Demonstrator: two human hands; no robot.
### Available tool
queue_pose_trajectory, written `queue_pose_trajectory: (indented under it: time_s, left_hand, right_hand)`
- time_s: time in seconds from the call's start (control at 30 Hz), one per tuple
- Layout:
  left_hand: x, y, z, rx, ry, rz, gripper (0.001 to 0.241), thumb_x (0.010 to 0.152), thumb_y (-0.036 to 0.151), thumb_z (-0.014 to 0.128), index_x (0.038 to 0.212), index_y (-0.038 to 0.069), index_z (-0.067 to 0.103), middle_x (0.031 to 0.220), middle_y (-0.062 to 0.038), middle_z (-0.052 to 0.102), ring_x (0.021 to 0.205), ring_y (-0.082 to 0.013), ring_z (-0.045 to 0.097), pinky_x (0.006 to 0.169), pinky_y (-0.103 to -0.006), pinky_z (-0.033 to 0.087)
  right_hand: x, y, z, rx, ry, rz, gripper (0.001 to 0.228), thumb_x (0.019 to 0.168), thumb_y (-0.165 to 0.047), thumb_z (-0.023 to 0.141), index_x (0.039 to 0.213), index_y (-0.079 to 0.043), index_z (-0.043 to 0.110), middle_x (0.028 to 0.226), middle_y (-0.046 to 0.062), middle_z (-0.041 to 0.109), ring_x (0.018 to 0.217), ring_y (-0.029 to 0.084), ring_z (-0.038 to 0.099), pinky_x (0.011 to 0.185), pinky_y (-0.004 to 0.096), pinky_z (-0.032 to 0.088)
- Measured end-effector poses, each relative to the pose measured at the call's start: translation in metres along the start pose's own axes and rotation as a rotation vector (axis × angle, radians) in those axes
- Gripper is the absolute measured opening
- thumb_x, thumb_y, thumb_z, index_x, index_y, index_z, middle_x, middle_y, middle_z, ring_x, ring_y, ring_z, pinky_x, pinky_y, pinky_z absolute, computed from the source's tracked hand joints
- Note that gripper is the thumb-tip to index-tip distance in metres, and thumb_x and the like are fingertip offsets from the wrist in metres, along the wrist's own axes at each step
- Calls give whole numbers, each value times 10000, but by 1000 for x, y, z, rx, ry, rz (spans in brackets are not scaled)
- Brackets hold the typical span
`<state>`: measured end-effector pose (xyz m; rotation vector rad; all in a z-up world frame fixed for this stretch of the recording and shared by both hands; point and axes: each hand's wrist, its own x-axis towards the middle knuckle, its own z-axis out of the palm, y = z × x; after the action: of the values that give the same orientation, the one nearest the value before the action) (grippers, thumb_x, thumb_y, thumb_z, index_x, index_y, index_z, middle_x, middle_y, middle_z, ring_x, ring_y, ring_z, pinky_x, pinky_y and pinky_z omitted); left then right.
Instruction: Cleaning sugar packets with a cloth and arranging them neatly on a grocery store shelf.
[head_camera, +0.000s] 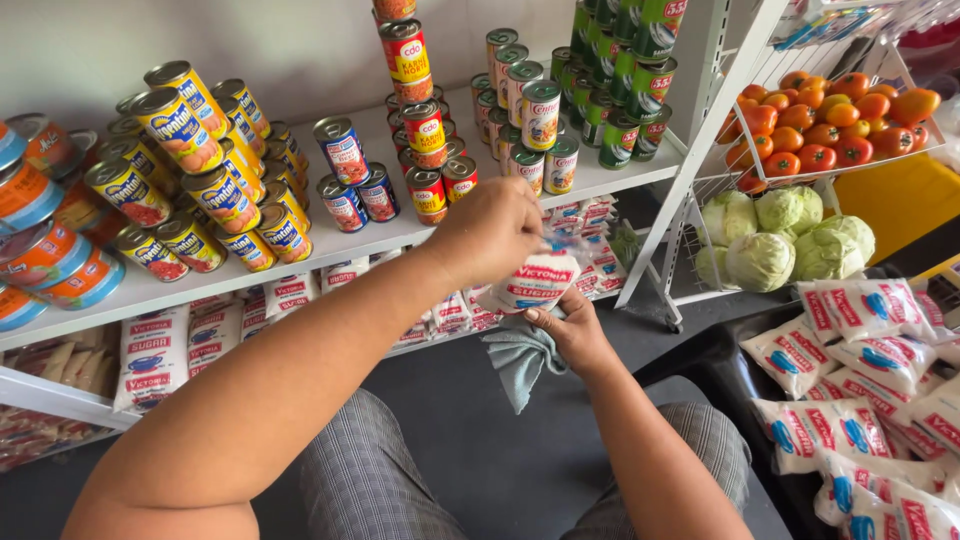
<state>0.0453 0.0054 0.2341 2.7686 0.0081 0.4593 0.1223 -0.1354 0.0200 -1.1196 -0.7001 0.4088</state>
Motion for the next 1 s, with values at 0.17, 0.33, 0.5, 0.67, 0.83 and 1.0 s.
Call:
queue_pose_trajectory:
  time_s: [0.17,0.33,0.5,0.67,0.83,1.0]
  left_hand:
    - [2,-16,-4,77,101,-34,95,749,160,739,693,209,798,879,-68,708,942,-352,684,843,-439,588]
    - [8,-30,2,-1,85,-71,118,729,162,702,687,225,792,909,-45,720,964,-320,705,862,-411,589]
    - [-2,-24,1,-93,65,-60,112,716,122,713,679,191,793,890,-71,737,946,-334,720,849,-431,586]
    - [0,-59,16,-74,-6,-163,83,748,251,757,797,221,817,980,-67,746,1040,-315,706,917,-416,578]
    - [-14,-55,-12,-192,-62,-227,378,781,383,811,1043,110,802,1151,-183,726,1192,-384,652,1017,-482,527]
    - [-21,-82,11,-42,-124,-259,161,812,246,799,955,179,828,1089,-92,742,1134,-347,686,981,-458,552]
  right_hand:
    - [4,-16,1,-101,-36,-50,293,799,-98,886,1046,-22,747,893,70,713,852,140,615,827,371,541]
    - [7,-11,5,-87,-31,-56,249,822,-99,878,1021,-41,741,882,54,703,852,117,601,839,342,520]
    - [7,-3,3,-175,-21,-63,267,797,-127,904,993,-30,751,851,53,709,834,132,591,814,365,519]
    - [6,-2,7,-107,-9,16,229,823,-110,885,982,-35,737,833,50,693,779,120,589,748,313,517]
    - [4,-13,22,-3,29,83,215,827,-89,871,979,-37,729,796,49,698,717,108,613,699,276,521]
    - [7,18,13,-15,29,144,310,807,-100,894,1081,-51,756,857,65,728,755,110,623,720,285,545]
